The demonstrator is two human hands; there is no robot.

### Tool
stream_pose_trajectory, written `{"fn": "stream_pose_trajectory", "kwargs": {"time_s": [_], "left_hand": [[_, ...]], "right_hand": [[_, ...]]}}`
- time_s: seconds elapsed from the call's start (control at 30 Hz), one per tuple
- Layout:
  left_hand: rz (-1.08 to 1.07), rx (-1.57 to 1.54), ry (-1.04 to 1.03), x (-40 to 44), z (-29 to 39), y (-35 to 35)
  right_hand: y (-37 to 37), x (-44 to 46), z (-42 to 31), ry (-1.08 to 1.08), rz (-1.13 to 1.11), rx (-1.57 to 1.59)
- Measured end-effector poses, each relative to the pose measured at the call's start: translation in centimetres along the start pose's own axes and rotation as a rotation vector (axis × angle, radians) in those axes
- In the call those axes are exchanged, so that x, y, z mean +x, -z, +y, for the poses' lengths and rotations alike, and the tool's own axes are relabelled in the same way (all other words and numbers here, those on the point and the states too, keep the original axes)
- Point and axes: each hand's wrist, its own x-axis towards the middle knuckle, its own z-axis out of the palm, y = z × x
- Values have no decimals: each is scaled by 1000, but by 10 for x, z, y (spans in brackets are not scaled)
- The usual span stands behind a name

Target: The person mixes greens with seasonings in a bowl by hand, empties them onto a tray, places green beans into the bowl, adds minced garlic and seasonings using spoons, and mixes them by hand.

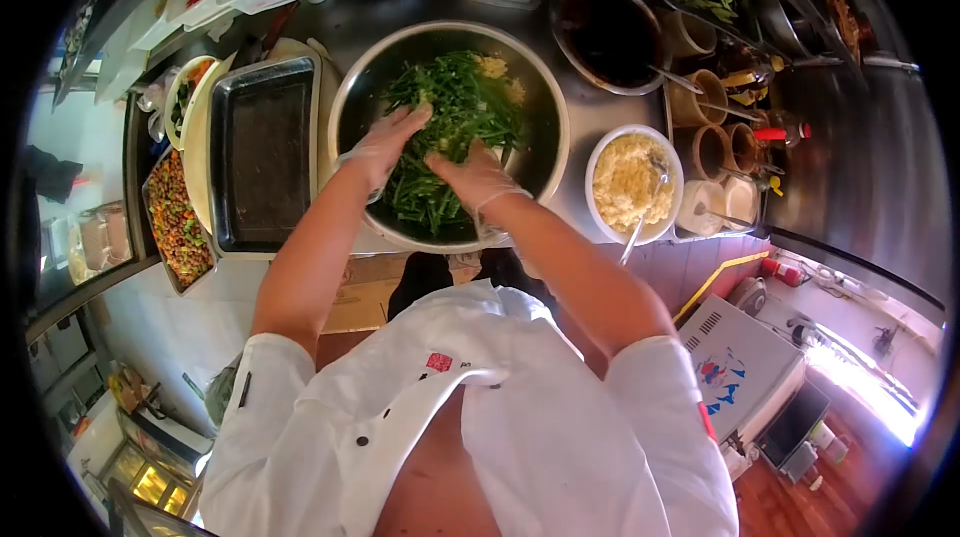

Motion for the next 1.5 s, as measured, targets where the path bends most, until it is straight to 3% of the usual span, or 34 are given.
{"fn": "stream_pose_trajectory", "kwargs": {"time_s": [0.07, 0.17, 0.27, 0.37, 0.5, 0.6, 0.7, 0.73, 0.83, 0.87, 0.97, 1.03, 1.13, 1.2, 1.3, 1.33, 1.47, 1.5], "left_hand": [[-3, -202, 6, -39, 7, 7], [103, -629, 151, -62, -19, 4], [204, -922, 209, -19, -61, -11], [358, -917, 213, 24, -67, -39], [299, -828, 119, 27, -56, -58], [432, -498, -14, 16, -36, -56], [376, -338, -160, -2, -18, -52], [395, -251, -157, -4, -11, -48], [415, -20, -182, -13, 11, -37], [400, 35, -217, -22, 24, -35], [337, 57, -264, -10, 24, -27], [296, 131, -224, -34, 55, -28], [76, 3, -270, -9, 36, -2], [5, 15, -291, -5, 27, 19], [298, 55, -169, 19, -7, 35], [218, -228, -85, 23, -14, 26], [492, 262, 41, 59, -22, -32], [351, 169, 27, 55, -13, -30]], "right_hand": [[26, -14, -29, 142, -8, -406], [62, 41, -27, 426, 198, -585], [80, 136, 12, 525, 320, -313], [37, 133, 18, 211, 359, 161], [16, 50, -22, -62, 64, 617], [6, 73, 7, 144, -181, 745], [14, 58, 7, 245, -57, 552], [24, 50, 1, 123, -40, 390], [24, 79, 30, -70, -34, 449], [25, 82, 33, -21, 29, 393], [33, 83, 24, -153, 283, 160], [42, 77, 20, -47, 168, -281], [67, 55, 15, 208, -22, -847], [73, 56, 17, -22, 54, -249], [88, 62, 18, -61, 106, 175], [76, 76, 23, -188, 125, 480], [29, 97, 21, -249, 102, 718], [26, 99, 21, -233, 45, 716]]}}
